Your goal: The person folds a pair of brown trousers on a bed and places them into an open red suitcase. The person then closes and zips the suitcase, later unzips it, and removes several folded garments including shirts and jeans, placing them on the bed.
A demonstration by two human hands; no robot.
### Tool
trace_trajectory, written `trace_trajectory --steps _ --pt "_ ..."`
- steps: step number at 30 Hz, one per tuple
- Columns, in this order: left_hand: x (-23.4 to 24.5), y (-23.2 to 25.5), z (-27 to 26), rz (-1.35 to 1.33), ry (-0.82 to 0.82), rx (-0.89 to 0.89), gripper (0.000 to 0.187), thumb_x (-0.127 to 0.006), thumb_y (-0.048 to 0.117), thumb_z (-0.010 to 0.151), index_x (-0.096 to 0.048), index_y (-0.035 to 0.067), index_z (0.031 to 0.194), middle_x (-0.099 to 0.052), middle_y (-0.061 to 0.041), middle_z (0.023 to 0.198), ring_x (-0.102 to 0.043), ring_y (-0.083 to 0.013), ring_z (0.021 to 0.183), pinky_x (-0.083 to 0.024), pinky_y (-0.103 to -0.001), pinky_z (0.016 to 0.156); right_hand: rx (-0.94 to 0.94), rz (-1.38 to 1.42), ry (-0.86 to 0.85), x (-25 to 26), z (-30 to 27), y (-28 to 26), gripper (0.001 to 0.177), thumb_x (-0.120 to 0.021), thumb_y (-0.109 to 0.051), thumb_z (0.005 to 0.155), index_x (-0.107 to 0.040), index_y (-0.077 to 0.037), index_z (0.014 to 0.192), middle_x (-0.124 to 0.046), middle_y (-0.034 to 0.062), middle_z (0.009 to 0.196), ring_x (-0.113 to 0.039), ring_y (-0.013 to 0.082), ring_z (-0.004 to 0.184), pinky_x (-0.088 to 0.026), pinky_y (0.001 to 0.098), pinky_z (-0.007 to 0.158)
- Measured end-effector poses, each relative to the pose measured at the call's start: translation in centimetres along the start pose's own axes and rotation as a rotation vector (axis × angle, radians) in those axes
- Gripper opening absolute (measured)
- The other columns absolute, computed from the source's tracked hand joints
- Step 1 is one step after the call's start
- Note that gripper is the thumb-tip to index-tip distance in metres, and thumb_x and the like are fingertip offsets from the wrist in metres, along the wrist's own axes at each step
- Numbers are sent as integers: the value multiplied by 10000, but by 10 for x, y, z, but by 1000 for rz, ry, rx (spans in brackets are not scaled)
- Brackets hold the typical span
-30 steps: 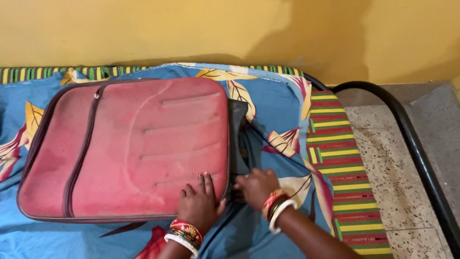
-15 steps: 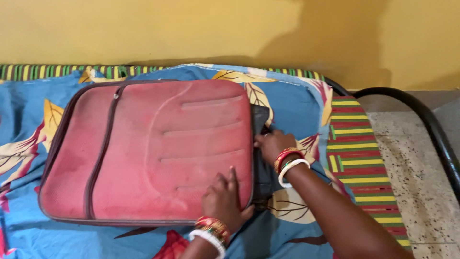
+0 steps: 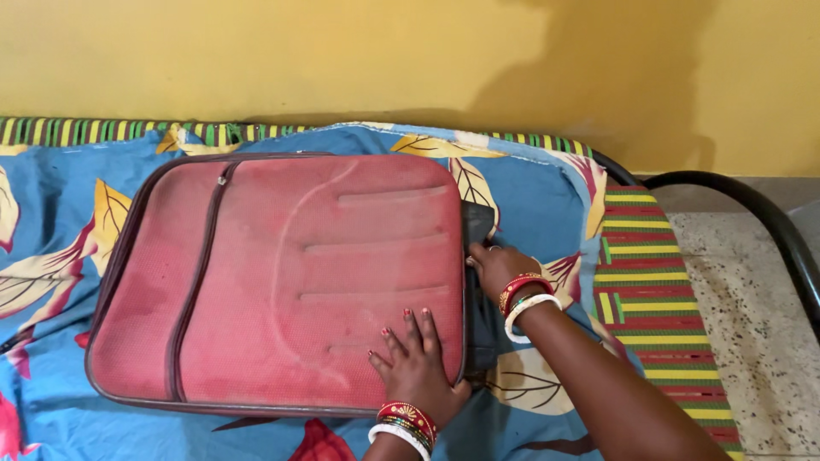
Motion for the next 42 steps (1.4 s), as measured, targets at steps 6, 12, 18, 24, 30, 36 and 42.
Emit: trace_trajectory --steps 6,12,18,24,30,36,42 --pt "-2 2 -1 46 12 4 1232 -715 606 791 35 85 1618 -28 -210 1696 -116 -543 1507 -174 -766 1127 -68 -42 -24 1 -13 -2 234 -539 -356 994 -647 -174 1094 -715 84 1088 -656 354 1036 -549 531 804" --pt "-4 3 -2 48 32 17 1243 -738 587 765 25 102 1617 -33 -187 1696 -115 -519 1516 -163 -759 1133 -96 145 332 -12 -26 -7 305 -631 -257 901 -643 -61 1135 -624 176 1215 -580 397 1122 -497 490 971" --pt "-19 -2 6 19 31 25 1276 -680 758 787 37 105 1616 -15 -176 1700 -90 -525 1526 -150 -753 1146 -109 480 554 -43 -50 -41 612 -625 -302 985 -445 32 1465 -438 279 1523 -424 439 1377 -369 482 1144" --pt "-21 -8 8 61 93 -44 1242 -661 727 807 27 79 1614 6 -222 1696 -76 -546 1488 -140 -752 1117 -183 401 424 -50 -76 -66 815 -634 -312 933 -222 -11 1570 -326 224 1606 -333 398 1458 -279 471 1147" --pt "-33 -68 5 233 -46 -191 1162 -540 818 810 -71 140 1628 -47 -81 1720 -87 -279 1591 -121 -662 1213 -199 416 449 -39 -78 -68 800 -658 -297 938 -257 -16 1570 -368 244 1573 -376 414 1441 -326 461 1179" --pt "-11 -222 -4 299 187 101 866 -287 768 909 -98 343 1639 -49 29 1731 -58 -257 1566 -92 -691 1156 -212 417 441 -39 -80 -70 804 -662 -284 949 -245 -12 1580 -354 254 1582 -373 422 1434 -339 467 1161" --pt "-3 -288 -4 230 248 275 918 -296 806 903 -94 281 1628 -43 3 1709 -45 -338 1559 -62 -655 1184 -190 84 403 -42 -78 -77 892 -699 -391 875 -244 -34 1555 -301 207 1612 -345 361 1462 -320 488 1144"
Point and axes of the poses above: each hand's wrist, its own z-axis towards the middle knuckle, its own x-axis out of the back of the hand, y = z × x, the point moved 7 cm from there along z, towards the middle knuckle
